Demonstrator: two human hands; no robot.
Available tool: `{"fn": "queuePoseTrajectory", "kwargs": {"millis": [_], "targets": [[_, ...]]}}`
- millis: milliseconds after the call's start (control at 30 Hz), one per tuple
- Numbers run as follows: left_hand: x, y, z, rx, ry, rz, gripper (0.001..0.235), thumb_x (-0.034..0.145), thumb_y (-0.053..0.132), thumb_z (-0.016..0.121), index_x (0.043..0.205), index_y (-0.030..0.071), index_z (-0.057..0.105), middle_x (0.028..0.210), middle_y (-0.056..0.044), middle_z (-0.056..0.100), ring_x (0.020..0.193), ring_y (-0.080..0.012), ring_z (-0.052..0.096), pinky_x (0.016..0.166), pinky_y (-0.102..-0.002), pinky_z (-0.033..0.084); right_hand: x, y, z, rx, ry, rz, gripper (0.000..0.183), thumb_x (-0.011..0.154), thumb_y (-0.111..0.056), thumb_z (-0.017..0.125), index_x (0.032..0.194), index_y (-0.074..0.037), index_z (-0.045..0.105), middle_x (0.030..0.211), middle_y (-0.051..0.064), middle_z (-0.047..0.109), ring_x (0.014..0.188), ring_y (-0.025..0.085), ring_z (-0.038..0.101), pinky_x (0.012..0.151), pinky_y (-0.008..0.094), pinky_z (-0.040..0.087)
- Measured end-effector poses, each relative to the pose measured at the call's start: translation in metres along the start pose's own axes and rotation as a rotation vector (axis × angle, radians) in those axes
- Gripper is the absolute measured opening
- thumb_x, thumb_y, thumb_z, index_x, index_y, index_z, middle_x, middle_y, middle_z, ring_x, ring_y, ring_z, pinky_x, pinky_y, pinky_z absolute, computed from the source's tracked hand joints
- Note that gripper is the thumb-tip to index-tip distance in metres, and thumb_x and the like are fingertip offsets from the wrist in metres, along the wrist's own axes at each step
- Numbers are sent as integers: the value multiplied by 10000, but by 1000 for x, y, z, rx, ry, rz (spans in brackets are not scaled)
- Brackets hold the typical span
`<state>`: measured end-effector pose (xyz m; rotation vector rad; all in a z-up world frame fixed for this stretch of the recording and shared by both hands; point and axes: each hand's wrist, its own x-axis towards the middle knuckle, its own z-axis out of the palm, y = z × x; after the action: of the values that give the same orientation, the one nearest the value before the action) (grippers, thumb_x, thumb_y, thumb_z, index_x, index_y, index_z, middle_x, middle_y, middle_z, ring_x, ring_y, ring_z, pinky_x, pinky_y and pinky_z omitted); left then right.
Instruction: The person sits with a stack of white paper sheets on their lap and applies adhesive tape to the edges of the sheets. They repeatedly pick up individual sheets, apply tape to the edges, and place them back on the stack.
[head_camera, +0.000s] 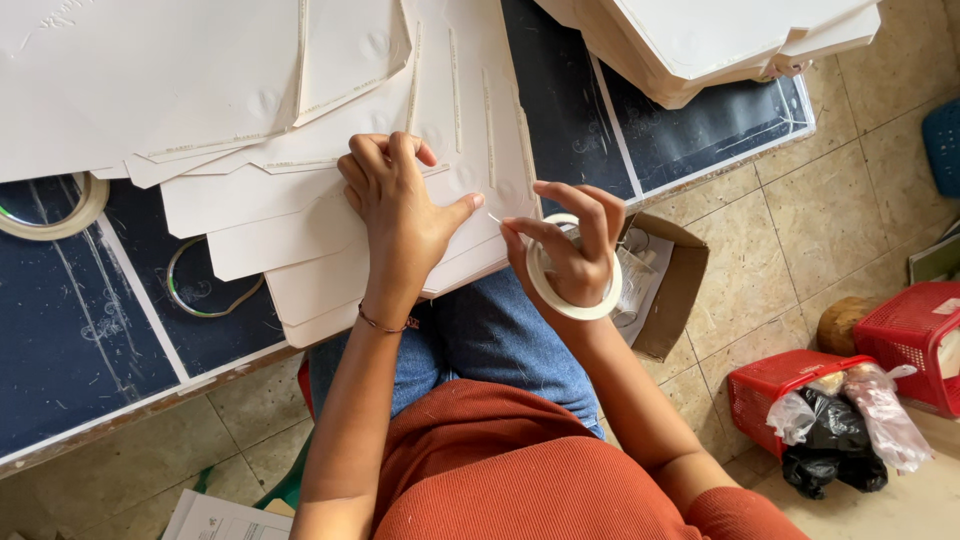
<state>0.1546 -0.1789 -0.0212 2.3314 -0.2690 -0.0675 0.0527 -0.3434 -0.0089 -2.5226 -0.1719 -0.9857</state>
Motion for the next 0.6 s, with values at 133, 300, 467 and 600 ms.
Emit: {"fn": "queuePoseTrajectory", "kwargs": {"millis": [133,300,467,600], "targets": [[2,-15,-12,-226,-33,73,574,837,170,974,1119,186,475,1203,-46,449,1181,-360,504,1043,-568,426,4,-20,-2,255,-148,180,105,948,-257,889,998,-175,848,1337,111,670,1110,362,604,886,415,528],[-39,-24,-50,-12,-25,47,683,727,151,1012,1095,172,437,1237,-78,390,1216,-421,434,1027,-569,433,2,-41,12,264,-289,195,90,909,-222,889,915,-180,809,1382,89,636,1174,362,552,977,447,488],[-56,-43,-49,28,-23,-4,716,710,202,1028,1102,183,430,1243,-70,375,1214,-408,417,1051,-555,414,3,-51,26,194,-324,186,121,887,-215,892,850,-158,792,1360,75,644,1161,355,550,1005,504,485],[-57,-42,-49,23,-33,-3,741,688,228,1044,1104,179,433,1259,-72,374,1224,-405,408,1052,-547,411,-2,-45,33,135,-297,135,116,920,-204,871,854,-135,805,1342,107,644,1088,339,596,917,444,532]]}}
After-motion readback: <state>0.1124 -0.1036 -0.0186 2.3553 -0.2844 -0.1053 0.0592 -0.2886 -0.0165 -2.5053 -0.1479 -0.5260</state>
